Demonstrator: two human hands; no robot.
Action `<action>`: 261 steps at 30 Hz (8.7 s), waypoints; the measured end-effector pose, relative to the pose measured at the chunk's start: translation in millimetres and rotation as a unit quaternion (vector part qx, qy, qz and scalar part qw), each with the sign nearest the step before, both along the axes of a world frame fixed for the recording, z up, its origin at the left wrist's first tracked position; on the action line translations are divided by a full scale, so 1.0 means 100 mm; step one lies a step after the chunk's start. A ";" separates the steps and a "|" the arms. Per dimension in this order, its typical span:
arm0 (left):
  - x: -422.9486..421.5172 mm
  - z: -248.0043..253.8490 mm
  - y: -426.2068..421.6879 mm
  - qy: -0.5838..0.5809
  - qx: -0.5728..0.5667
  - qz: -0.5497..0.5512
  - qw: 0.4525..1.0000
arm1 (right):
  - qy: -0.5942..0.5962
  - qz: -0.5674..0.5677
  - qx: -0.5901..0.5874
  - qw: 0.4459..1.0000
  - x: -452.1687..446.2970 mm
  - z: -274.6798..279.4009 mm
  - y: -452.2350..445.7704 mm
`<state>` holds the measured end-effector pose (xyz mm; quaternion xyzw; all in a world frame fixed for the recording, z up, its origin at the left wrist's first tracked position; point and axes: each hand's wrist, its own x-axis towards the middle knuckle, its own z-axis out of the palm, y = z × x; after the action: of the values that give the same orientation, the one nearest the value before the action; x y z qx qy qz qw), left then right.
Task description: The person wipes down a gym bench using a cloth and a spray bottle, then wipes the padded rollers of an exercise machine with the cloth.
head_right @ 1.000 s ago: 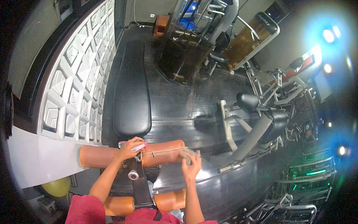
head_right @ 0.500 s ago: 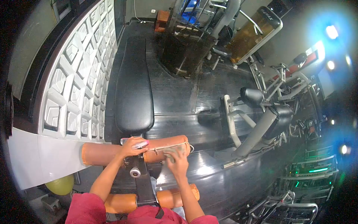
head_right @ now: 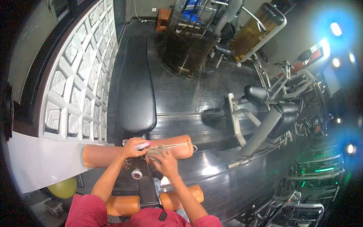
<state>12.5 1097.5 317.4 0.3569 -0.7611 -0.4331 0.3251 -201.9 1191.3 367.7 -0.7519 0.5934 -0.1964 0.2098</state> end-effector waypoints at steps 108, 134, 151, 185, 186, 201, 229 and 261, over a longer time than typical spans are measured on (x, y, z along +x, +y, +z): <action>-0.03 0.09 0.04 -0.069 -0.031 0.025 0.997 | -0.028 -0.142 -0.020 0.989 -0.77 -0.01 0.04; -0.05 -0.09 0.03 -0.066 -0.017 0.085 0.994 | -0.031 -0.357 -0.067 0.931 -0.84 -0.10 -0.01; -0.03 -0.16 0.03 -0.119 -0.023 0.084 0.989 | -0.030 -0.271 -0.050 0.961 -0.68 0.06 0.06; -0.06 -0.03 0.04 -0.130 -0.008 0.074 0.989 | -0.128 -0.184 -0.069 0.972 0.33 -0.10 0.30; -0.07 -0.02 0.04 -0.114 -0.031 0.085 0.989 | -0.119 -0.150 -0.059 0.980 0.33 -0.10 0.28; -0.30 0.70 -0.21 -0.120 -0.097 -0.085 0.984 | -0.165 -0.274 0.021 0.947 -0.94 -0.03 0.71; -0.20 0.46 0.00 -0.271 -0.009 -0.015 0.963 | -0.019 -0.205 -0.092 0.974 -0.90 -0.11 0.22; -0.43 0.00 -0.32 -0.330 0.118 0.016 0.936 | -0.146 -0.083 -0.004 0.986 0.40 -0.07 0.19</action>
<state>-30.4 1065.6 317.7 0.5275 -0.7635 -0.3721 0.0180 -161.9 1210.2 361.2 -0.6642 0.6157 -0.3234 0.2741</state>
